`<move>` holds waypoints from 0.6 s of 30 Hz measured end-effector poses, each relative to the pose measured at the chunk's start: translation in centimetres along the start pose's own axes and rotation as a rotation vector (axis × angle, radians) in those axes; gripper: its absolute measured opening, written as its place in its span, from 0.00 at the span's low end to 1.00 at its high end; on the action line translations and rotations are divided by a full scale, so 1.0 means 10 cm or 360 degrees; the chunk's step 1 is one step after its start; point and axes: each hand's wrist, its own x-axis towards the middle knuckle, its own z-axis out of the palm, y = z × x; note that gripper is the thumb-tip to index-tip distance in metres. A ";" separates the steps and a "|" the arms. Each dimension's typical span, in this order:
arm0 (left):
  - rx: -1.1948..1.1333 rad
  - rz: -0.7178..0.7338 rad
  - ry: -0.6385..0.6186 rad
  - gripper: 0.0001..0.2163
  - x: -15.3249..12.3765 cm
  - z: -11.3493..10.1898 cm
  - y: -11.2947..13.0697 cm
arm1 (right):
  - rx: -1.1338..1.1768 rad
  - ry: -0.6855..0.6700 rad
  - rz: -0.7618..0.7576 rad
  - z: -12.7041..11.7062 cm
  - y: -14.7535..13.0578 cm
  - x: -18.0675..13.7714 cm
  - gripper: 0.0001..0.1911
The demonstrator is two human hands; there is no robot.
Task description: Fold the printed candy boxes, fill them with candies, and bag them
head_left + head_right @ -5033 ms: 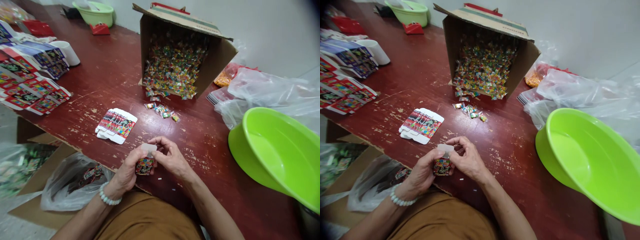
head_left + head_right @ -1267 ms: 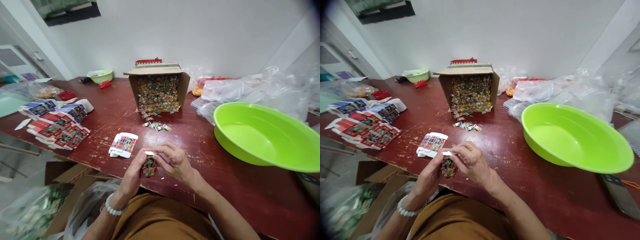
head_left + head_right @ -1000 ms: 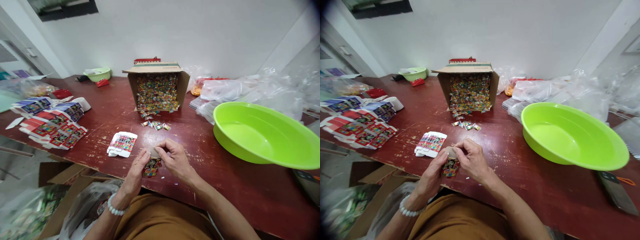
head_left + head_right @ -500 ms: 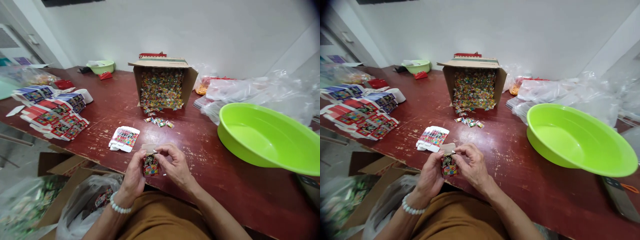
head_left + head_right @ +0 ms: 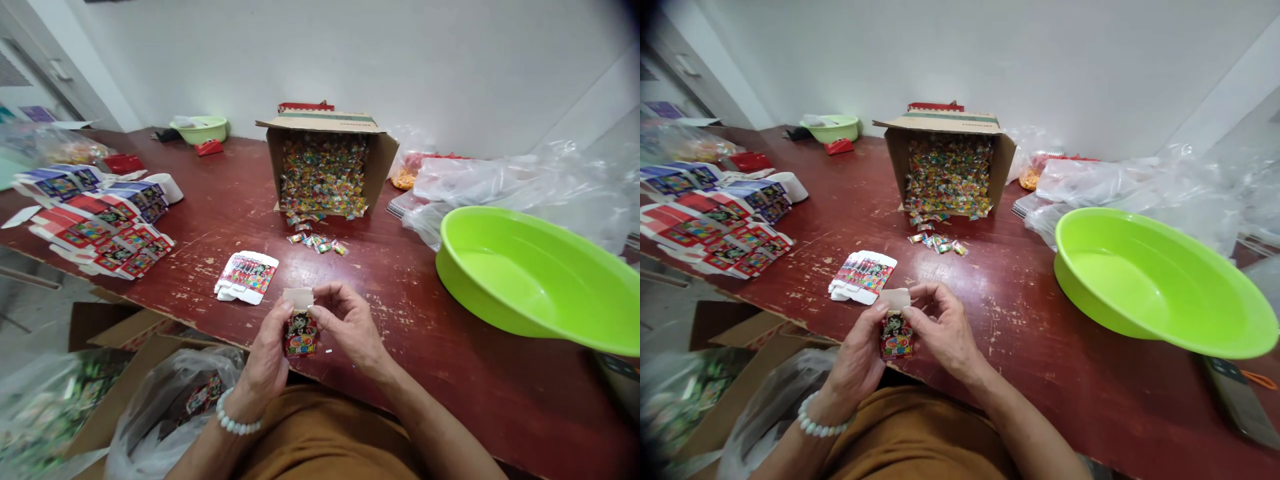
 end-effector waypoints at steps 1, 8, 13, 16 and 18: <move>0.0029 0.0002 -0.0002 0.16 0.00 -0.01 -0.01 | 0.0059 0.0045 0.0060 0.02 0.00 0.01 0.15; 0.0166 0.0154 -0.0023 0.14 0.00 -0.05 -0.09 | -0.0181 0.0059 0.0101 0.01 -0.06 0.05 0.05; 0.0156 0.0184 -0.0035 0.12 0.01 -0.03 -0.09 | -0.0254 0.0170 -0.0141 0.02 -0.01 0.02 0.02; 0.0173 0.0193 -0.0030 0.13 0.00 -0.01 -0.08 | -0.0305 0.0226 -0.0375 0.04 -0.01 0.02 0.05; 0.0173 0.0201 -0.0016 0.14 -0.01 0.01 -0.07 | -0.0345 0.0265 -0.0544 0.06 -0.01 0.02 0.07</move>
